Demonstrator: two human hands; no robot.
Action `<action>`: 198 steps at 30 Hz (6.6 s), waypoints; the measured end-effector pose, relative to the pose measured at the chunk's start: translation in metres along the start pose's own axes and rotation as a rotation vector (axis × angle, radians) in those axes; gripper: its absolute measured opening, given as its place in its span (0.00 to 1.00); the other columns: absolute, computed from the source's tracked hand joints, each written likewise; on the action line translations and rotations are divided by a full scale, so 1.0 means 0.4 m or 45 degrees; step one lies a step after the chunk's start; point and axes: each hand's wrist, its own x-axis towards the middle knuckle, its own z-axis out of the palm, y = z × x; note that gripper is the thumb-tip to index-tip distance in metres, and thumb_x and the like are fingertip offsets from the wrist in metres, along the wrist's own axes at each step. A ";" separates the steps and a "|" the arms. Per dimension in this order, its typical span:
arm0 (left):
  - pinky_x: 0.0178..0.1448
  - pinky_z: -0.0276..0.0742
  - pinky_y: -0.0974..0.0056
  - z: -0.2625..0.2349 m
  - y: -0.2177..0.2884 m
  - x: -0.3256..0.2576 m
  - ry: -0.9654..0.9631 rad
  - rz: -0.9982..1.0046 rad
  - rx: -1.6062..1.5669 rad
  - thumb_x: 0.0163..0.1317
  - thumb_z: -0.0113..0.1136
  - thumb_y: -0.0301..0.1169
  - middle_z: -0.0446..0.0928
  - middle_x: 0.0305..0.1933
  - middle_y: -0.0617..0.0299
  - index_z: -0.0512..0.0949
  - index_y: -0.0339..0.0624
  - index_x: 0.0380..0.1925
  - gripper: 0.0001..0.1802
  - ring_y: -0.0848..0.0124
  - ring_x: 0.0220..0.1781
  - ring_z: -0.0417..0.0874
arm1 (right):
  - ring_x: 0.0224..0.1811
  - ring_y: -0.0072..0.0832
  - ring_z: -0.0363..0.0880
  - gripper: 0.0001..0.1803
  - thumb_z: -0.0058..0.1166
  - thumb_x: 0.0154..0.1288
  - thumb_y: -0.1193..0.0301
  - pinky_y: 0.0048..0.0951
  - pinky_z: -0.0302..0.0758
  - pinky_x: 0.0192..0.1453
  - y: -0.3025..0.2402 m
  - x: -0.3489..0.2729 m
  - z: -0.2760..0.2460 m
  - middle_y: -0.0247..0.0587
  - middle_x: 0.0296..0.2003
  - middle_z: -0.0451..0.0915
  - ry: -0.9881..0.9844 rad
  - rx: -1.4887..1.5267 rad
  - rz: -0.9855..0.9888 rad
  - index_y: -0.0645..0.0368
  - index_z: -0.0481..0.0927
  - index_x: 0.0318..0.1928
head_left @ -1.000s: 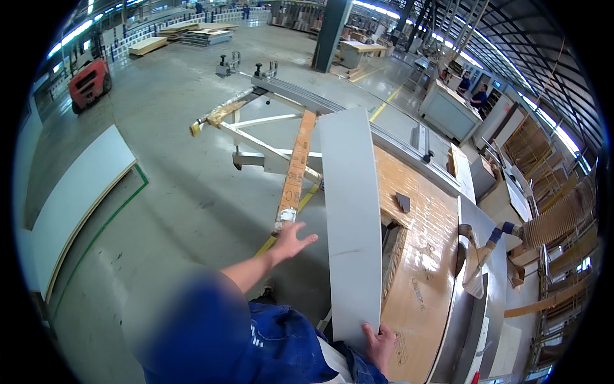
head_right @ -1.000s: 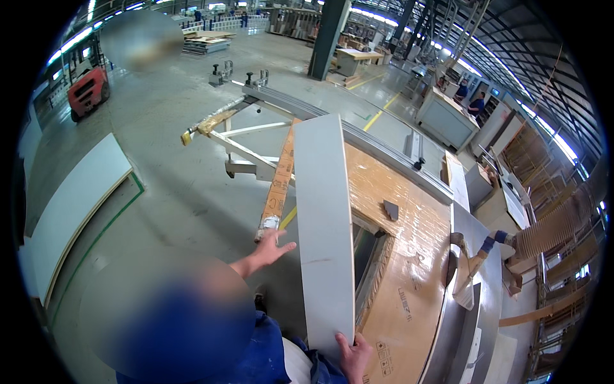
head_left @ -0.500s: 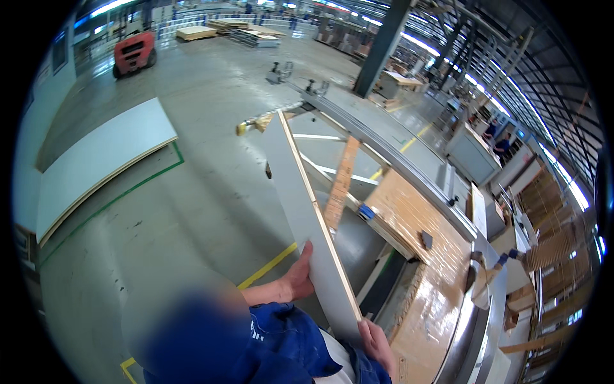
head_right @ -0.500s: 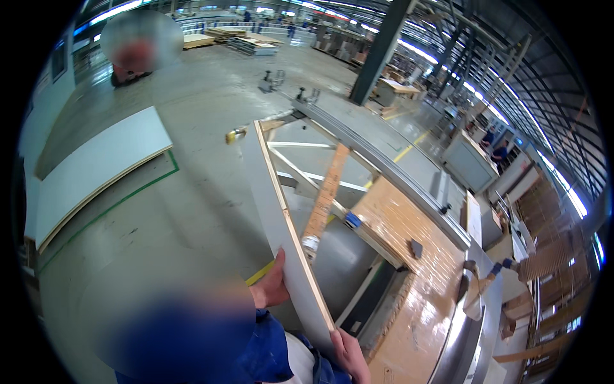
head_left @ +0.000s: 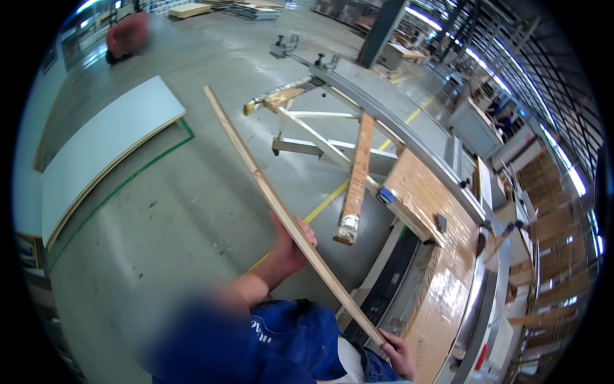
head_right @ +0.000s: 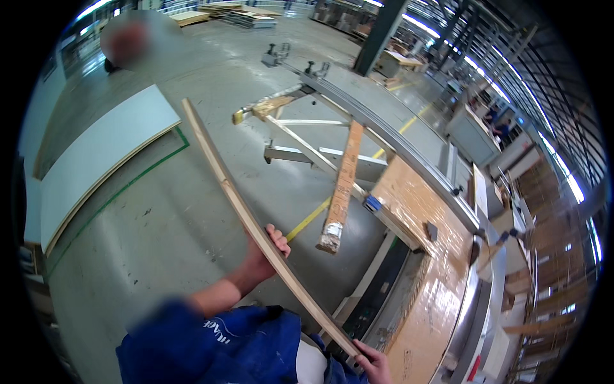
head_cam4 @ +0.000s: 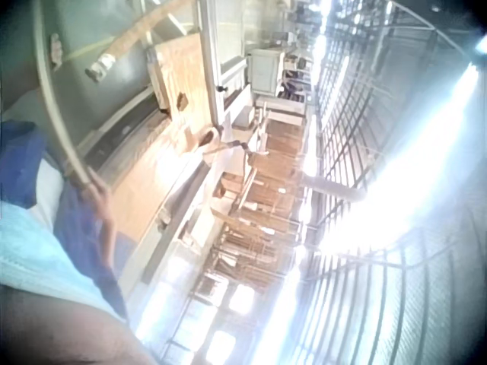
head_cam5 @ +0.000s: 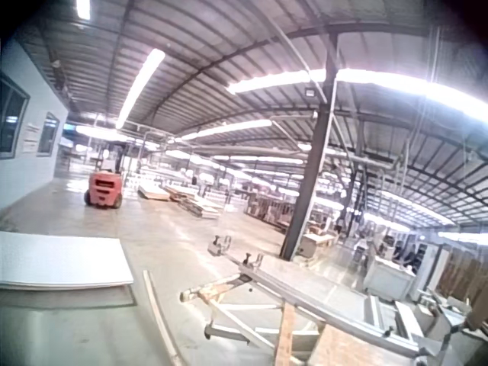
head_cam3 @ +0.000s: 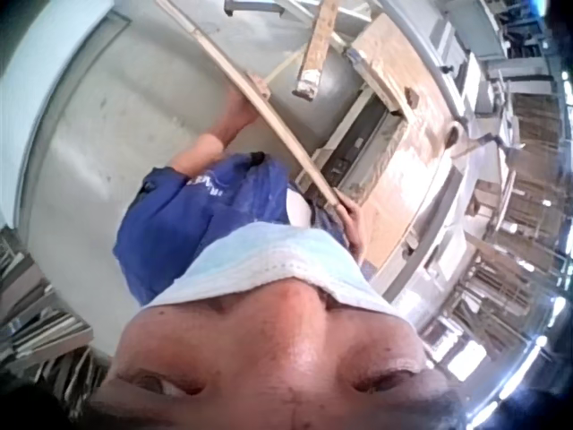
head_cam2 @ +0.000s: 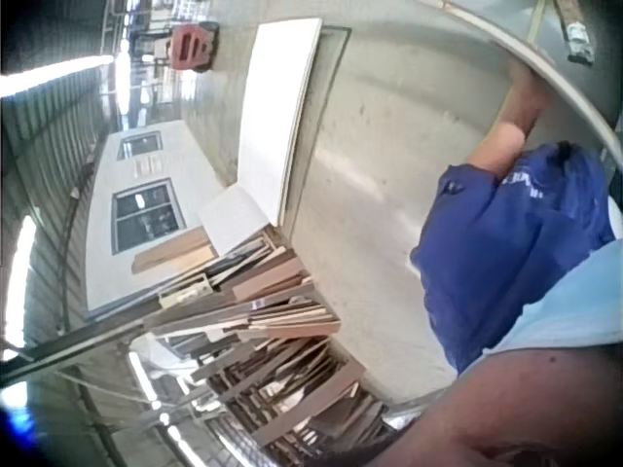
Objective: The person handles small wooden pieces and a dark rectangular panel on a workbench. They peel a protective film from a small wooden block, place it on the panel, then flip the panel to reveal a white surface. The person picks up two thin wooden strips, aligns them, and places them on the panel before moving the panel aside.
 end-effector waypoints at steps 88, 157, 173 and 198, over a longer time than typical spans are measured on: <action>0.42 0.81 0.68 0.180 -1.301 0.138 -0.379 -1.053 1.564 0.83 0.48 0.44 0.82 0.38 0.62 0.79 0.36 0.58 0.22 0.75 0.37 0.84 | 0.32 0.26 0.85 0.15 0.59 0.78 0.62 0.26 0.77 0.32 0.549 0.111 -0.187 0.42 0.38 0.88 0.845 1.287 -0.121 0.64 0.85 0.50; 0.37 0.77 0.62 0.432 -0.594 0.271 -1.578 0.463 2.997 0.54 0.78 0.28 0.85 0.32 0.60 0.90 0.43 0.40 0.13 0.65 0.32 0.84 | 0.66 0.53 0.79 0.11 0.43 0.85 0.68 0.45 0.84 0.66 0.384 0.093 -0.418 0.46 0.55 0.83 0.723 1.823 -1.112 0.62 0.75 0.51; 0.37 0.79 0.69 0.452 -0.601 0.248 -1.253 0.326 2.545 0.54 0.77 0.20 0.88 0.33 0.59 0.89 0.37 0.36 0.10 0.73 0.34 0.86 | 0.61 0.44 0.79 0.12 0.44 0.85 0.71 0.35 0.79 0.65 0.426 0.054 -0.432 0.48 0.52 0.80 0.719 1.909 -1.210 0.68 0.72 0.56; 0.40 0.78 0.60 0.224 -0.784 0.116 -1.249 -0.895 2.329 0.76 0.59 0.38 0.83 0.30 0.55 0.86 0.37 0.45 0.15 0.65 0.32 0.84 | 0.28 0.22 0.83 0.07 0.67 0.68 0.78 0.24 0.78 0.34 0.241 0.196 -0.326 0.40 0.27 0.85 0.901 0.849 -0.321 0.64 0.81 0.35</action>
